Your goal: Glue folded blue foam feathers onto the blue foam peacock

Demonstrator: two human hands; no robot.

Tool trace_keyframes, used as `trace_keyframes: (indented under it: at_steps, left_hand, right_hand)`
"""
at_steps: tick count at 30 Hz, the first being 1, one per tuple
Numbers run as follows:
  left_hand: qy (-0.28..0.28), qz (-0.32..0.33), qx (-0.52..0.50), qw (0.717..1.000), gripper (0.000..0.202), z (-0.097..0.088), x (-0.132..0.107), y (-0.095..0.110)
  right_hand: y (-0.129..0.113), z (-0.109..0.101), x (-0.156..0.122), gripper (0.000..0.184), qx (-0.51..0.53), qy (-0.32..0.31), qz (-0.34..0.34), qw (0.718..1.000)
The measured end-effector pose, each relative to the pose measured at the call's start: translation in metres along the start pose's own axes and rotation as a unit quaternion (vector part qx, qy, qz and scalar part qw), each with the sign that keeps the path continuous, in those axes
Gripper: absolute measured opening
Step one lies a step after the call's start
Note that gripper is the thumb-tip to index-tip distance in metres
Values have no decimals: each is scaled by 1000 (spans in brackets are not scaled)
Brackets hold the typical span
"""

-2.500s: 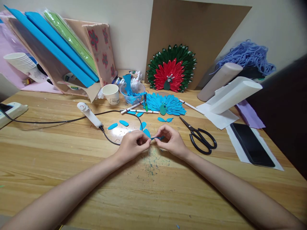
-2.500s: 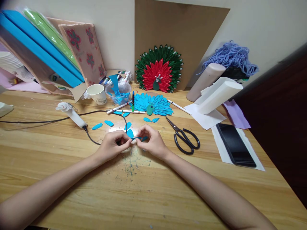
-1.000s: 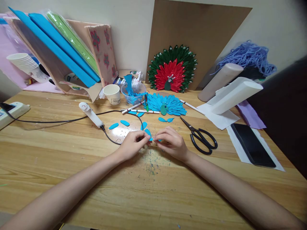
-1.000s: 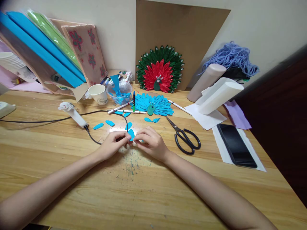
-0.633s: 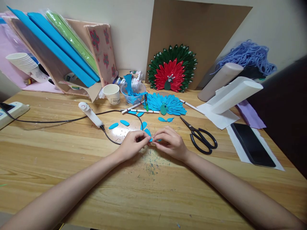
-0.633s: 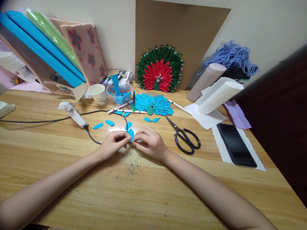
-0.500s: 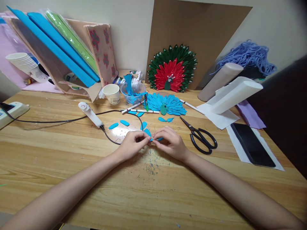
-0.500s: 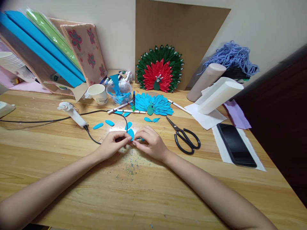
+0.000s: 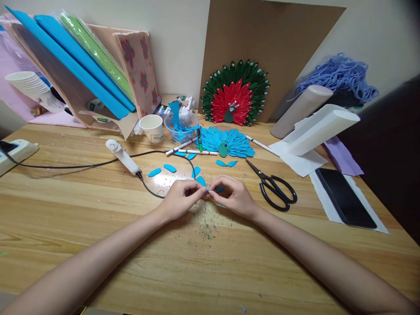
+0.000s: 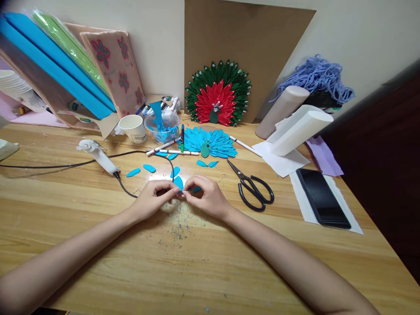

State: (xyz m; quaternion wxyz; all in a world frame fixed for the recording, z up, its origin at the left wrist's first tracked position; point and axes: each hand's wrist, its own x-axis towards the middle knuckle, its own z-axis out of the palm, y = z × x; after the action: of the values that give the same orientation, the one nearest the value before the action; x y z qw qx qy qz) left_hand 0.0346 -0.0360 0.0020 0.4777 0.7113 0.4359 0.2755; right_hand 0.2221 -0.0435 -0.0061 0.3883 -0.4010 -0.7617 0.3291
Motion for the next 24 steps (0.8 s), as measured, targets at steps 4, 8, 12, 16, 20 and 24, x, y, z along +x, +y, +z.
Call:
trace_keyframes:
  at_steps: [4,8,12,16,20,24]
  left_hand:
    - [18,12,31,999,24,1,0,0]
    - [27,27,41,998,20,3,-1,-1]
    - [40,46,66,996,16,4,-2,-2]
    - [39,45,73,996,15,4,-1,-3]
    - [31,45,75,996,14,4,0,-3]
    - [25,42,74,996,13,4,-1,-4]
  right_hand:
    - [-1,0,0,3,4,0,2,1000]
    - [-2,0,0,3,4,-4,9,1000]
    - [-2,-1,1,3,9,-6,15,1000]
    - [-1,-1,1,3,1,-8,10,1000]
    - [0,0,1,4,-10,-10,-25,1000]
    - [1,1,-1,5,-37,-13,-71,997]
